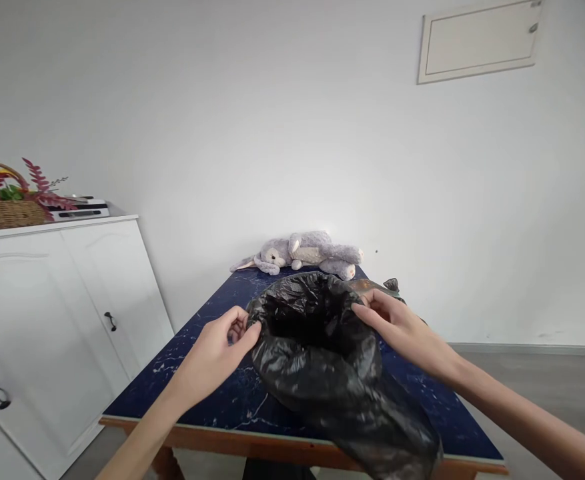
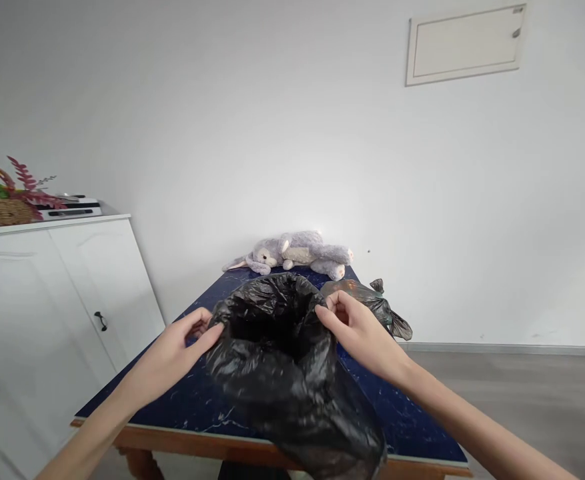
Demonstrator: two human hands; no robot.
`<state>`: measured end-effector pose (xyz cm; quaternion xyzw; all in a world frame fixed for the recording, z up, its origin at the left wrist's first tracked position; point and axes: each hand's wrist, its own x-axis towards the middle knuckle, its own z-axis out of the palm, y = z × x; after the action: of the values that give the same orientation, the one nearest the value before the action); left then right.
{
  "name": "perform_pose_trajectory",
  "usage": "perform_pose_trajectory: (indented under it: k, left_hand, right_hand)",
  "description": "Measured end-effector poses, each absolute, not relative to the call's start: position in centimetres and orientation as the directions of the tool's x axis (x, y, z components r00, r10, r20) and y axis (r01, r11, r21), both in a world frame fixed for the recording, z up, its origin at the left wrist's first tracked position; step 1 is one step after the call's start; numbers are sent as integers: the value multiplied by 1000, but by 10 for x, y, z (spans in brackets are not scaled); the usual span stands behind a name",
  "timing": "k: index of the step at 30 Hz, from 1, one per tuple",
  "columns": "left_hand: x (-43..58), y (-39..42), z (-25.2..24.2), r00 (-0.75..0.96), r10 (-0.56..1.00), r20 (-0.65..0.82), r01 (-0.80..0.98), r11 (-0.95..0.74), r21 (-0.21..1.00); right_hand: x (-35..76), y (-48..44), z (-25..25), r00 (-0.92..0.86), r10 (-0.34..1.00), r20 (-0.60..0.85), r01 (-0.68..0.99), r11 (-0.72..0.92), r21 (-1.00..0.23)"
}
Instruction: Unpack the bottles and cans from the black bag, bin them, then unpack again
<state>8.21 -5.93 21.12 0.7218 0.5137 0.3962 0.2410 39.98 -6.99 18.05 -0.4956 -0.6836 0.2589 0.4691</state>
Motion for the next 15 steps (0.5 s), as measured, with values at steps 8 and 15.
perform_pose_trajectory:
  k: [8,15]
  left_hand:
    - [49,-123,189,197,832,518,648,-507,568]
    - [52,-120,187,253,765,592,644,-590,487]
  right_hand:
    - [406,-151,176,-154,927,343,381,376,-845]
    - [408,-152,176,-170,940,295,361,338,-869]
